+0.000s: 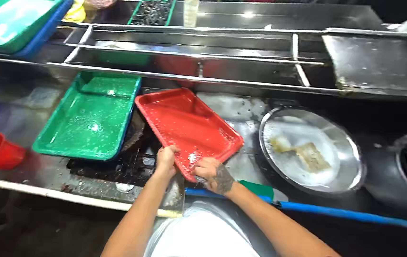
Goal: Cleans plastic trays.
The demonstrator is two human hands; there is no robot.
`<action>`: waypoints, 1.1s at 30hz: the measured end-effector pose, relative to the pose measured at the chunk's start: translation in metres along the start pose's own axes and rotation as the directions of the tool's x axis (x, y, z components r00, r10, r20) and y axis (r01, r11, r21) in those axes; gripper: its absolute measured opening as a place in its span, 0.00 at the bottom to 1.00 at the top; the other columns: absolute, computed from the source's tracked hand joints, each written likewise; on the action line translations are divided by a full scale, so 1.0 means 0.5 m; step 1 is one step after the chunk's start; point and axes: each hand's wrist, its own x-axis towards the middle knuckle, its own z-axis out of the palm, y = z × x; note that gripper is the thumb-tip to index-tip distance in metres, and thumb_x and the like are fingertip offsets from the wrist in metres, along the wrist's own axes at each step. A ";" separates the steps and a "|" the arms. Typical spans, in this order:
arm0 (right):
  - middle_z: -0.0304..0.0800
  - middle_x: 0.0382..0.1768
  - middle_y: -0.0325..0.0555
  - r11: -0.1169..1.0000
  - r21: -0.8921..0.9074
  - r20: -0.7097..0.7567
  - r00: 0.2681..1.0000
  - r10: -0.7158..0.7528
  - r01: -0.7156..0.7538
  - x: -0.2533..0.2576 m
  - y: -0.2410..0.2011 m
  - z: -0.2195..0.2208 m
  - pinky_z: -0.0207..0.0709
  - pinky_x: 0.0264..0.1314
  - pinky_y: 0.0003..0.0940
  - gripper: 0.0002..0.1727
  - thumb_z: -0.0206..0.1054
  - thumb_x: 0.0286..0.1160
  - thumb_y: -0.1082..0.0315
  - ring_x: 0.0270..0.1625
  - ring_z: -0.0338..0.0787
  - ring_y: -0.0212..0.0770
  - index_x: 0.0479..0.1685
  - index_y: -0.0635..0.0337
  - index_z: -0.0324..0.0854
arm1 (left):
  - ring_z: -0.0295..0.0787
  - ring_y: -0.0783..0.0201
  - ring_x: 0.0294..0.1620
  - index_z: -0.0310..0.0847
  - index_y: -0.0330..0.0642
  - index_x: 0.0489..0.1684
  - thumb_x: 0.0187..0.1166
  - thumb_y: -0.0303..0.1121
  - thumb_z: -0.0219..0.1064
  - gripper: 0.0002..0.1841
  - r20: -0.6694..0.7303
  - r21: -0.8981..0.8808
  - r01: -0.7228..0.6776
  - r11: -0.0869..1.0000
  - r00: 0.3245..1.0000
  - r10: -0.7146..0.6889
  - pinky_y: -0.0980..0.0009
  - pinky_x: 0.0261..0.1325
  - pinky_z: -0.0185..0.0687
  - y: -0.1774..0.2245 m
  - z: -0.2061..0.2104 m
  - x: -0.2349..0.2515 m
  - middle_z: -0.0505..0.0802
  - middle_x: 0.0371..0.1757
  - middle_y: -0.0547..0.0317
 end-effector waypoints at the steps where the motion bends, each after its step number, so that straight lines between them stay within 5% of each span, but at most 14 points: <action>1: 0.96 0.47 0.48 0.997 0.007 0.018 0.997 -0.072 0.072 -0.001 0.045 -0.001 0.84 0.64 0.55 0.11 0.62 0.75 0.65 0.57 0.93 0.53 0.40 0.52 0.91 | 0.93 0.49 0.36 0.78 0.29 0.54 0.66 0.18 0.66 0.17 0.012 0.010 0.003 1.000 1.000 -0.003 0.51 0.35 0.91 0.010 -0.010 -0.001 0.92 0.39 0.38; 4: 0.95 0.47 0.52 0.998 -0.021 0.112 0.992 -0.057 0.060 -0.018 0.165 -0.025 0.82 0.66 0.59 0.10 0.63 0.72 0.69 0.58 0.93 0.56 0.44 0.57 0.90 | 0.93 0.47 0.36 0.79 0.28 0.50 0.64 0.17 0.66 0.15 -0.014 -0.044 0.018 0.999 1.000 -0.019 0.50 0.36 0.91 0.028 -0.052 0.010 0.92 0.39 0.36; 6: 0.96 0.47 0.51 0.999 0.018 0.084 0.996 -0.041 0.040 0.000 0.088 -0.036 0.81 0.68 0.56 0.12 0.63 0.70 0.71 0.58 0.92 0.54 0.44 0.57 0.91 | 0.93 0.48 0.34 0.80 0.28 0.46 0.63 0.18 0.66 0.13 -0.037 -0.075 0.023 0.997 0.999 -0.026 0.51 0.35 0.90 0.036 -0.036 0.020 0.92 0.37 0.37; 9: 0.96 0.43 0.44 0.974 0.075 0.013 0.976 -0.216 0.215 0.023 -0.011 -0.005 0.84 0.62 0.50 0.10 0.61 0.74 0.69 0.53 0.94 0.48 0.40 0.51 0.90 | 0.93 0.47 0.34 0.79 0.28 0.48 0.65 0.18 0.65 0.13 -0.005 -0.071 0.037 0.997 0.999 -0.037 0.51 0.36 0.91 0.026 -0.034 0.018 0.92 0.37 0.36; 14: 0.96 0.45 0.49 0.995 -0.094 0.146 0.989 -0.019 0.033 -0.021 0.179 -0.027 0.72 0.81 0.56 0.11 0.63 0.71 0.72 0.58 0.93 0.53 0.45 0.55 0.90 | 0.93 0.48 0.33 0.78 0.29 0.47 0.63 0.18 0.66 0.13 -0.008 -0.070 0.013 0.997 1.000 -0.014 0.52 0.34 0.91 0.047 -0.070 0.031 0.92 0.36 0.37; 19: 0.95 0.40 0.46 0.966 0.163 0.029 0.978 -0.207 0.199 0.040 -0.112 0.026 0.78 0.78 0.50 0.09 0.65 0.67 0.76 0.52 0.95 0.46 0.40 0.56 0.89 | 0.92 0.47 0.32 0.79 0.29 0.44 0.63 0.18 0.66 0.11 -0.064 -0.104 0.026 0.994 0.997 -0.033 0.50 0.33 0.90 0.007 -0.033 0.032 0.91 0.35 0.37; 21: 0.96 0.44 0.43 0.954 0.146 0.012 0.963 -0.267 0.263 0.033 -0.081 0.041 0.80 0.74 0.51 0.08 0.64 0.72 0.70 0.55 0.94 0.46 0.41 0.52 0.90 | 0.93 0.46 0.34 0.79 0.27 0.46 0.62 0.17 0.66 0.14 -0.034 -0.084 0.028 0.996 0.999 -0.031 0.49 0.36 0.91 0.006 -0.045 0.033 0.92 0.37 0.35; 23: 0.97 0.44 0.45 0.973 0.061 0.015 0.975 -0.222 0.221 0.009 0.046 0.038 0.78 0.75 0.56 0.11 0.61 0.77 0.64 0.55 0.94 0.49 0.41 0.52 0.91 | 0.93 0.47 0.34 0.78 0.27 0.48 0.62 0.16 0.67 0.14 -0.006 -0.071 0.014 0.997 1.000 -0.015 0.51 0.35 0.91 0.021 -0.065 0.031 0.92 0.37 0.36; 25: 0.96 0.44 0.49 0.994 -0.030 0.083 0.992 -0.099 0.102 -0.004 0.171 0.006 0.74 0.79 0.58 0.12 0.61 0.77 0.65 0.56 0.94 0.52 0.44 0.54 0.91 | 0.94 0.47 0.37 0.81 0.29 0.51 0.71 0.24 0.67 0.12 0.066 -0.108 0.011 0.994 0.998 -0.004 0.51 0.39 0.92 0.052 -0.093 0.033 0.93 0.39 0.37; 27: 0.96 0.43 0.51 0.997 -0.050 0.072 0.996 -0.051 0.055 -0.013 0.191 -0.038 0.75 0.77 0.58 0.12 0.63 0.71 0.70 0.54 0.94 0.55 0.44 0.56 0.92 | 0.95 0.49 0.47 0.82 0.38 0.63 0.90 0.47 0.56 0.21 0.312 -0.208 -0.027 0.978 0.946 0.093 0.50 0.50 0.92 0.061 -0.108 0.028 0.94 0.48 0.42; 29: 0.96 0.43 0.50 0.999 -0.031 -0.013 0.999 -0.046 0.045 -0.014 0.118 -0.065 0.81 0.69 0.57 0.13 0.64 0.67 0.71 0.53 0.94 0.54 0.46 0.55 0.92 | 0.92 0.50 0.58 0.78 0.49 0.71 0.80 0.75 0.42 0.42 0.560 -0.400 -0.021 0.916 0.785 0.262 0.45 0.60 0.89 0.035 -0.117 0.012 0.93 0.58 0.47; 30: 0.97 0.43 0.49 0.999 -0.010 -0.071 0.997 -0.043 0.042 -0.007 0.066 -0.068 0.83 0.64 0.58 0.13 0.65 0.66 0.70 0.52 0.95 0.53 0.47 0.56 0.92 | 0.90 0.48 0.61 0.76 0.50 0.73 0.66 0.84 0.49 0.49 0.615 -0.468 0.018 0.884 0.724 0.311 0.43 0.62 0.87 0.013 -0.112 -0.002 0.92 0.61 0.47; 31: 0.96 0.43 0.49 1.000 0.011 -0.118 0.993 -0.026 0.028 0.001 0.009 -0.065 0.84 0.61 0.58 0.13 0.66 0.66 0.70 0.51 0.95 0.53 0.48 0.56 0.91 | 0.88 0.45 0.66 0.72 0.49 0.78 0.56 0.84 0.62 0.55 0.640 -0.499 0.018 0.866 0.681 0.355 0.40 0.68 0.83 -0.015 -0.103 -0.022 0.91 0.65 0.46; 33: 0.96 0.44 0.49 0.998 0.061 -0.170 0.985 0.017 -0.007 0.020 -0.102 -0.046 0.87 0.57 0.56 0.14 0.69 0.66 0.70 0.51 0.95 0.51 0.50 0.57 0.91 | 0.90 0.52 0.64 0.58 0.41 0.82 0.71 0.68 0.69 0.48 0.513 -0.378 -0.212 0.901 0.762 0.395 0.48 0.66 0.87 -0.068 -0.069 -0.080 0.90 0.64 0.48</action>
